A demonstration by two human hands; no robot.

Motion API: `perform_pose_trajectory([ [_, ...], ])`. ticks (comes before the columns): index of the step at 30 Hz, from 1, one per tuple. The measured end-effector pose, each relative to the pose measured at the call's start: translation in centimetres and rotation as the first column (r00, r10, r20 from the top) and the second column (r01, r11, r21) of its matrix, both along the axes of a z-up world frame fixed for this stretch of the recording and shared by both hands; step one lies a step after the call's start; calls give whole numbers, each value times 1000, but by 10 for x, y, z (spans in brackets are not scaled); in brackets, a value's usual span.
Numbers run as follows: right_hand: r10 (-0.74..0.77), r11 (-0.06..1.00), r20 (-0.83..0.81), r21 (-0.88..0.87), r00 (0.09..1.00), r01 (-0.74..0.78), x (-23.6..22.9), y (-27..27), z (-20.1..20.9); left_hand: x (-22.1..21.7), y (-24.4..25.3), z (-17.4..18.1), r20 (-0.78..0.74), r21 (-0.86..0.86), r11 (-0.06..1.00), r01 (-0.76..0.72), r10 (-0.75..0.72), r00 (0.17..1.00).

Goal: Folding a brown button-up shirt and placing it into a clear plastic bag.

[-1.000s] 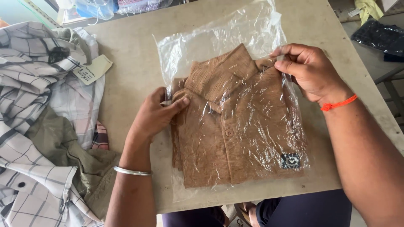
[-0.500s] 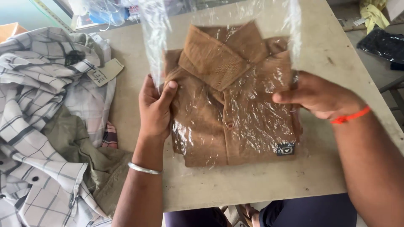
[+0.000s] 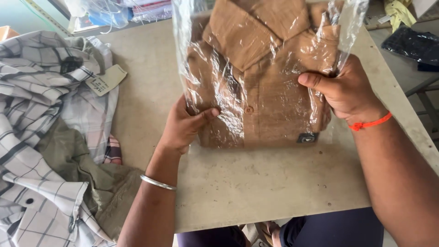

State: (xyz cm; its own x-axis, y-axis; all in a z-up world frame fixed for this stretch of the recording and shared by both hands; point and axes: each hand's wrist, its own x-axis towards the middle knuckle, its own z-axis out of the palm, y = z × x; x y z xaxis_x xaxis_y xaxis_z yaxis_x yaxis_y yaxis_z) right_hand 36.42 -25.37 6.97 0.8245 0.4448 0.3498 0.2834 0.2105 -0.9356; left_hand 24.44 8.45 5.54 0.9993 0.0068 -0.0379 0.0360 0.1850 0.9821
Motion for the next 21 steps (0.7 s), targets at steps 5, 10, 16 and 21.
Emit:
perform_pose_trajectory([
  [5, 29, 999, 211, -20, 977, -26, 3, -15, 4, -1, -5, 6, 266, 13, 999, -39, 34, 963],
  [10, -89, 996, 312, 27, 946, 85, -27, 15, 61, -3, -11, 11, 405, -8, 1000, -23, 24, 914],
  [16, -50, 999, 278, 30, 959, 43, -16, 6, 42, -3, -9, 9, 371, 13, 999, -31, 24, 928],
  [21, -86, 996, 290, -4, 953, 91, 0, -15, 13, -2, -9, 7, 377, 2, 1000, -20, 18, 926],
])
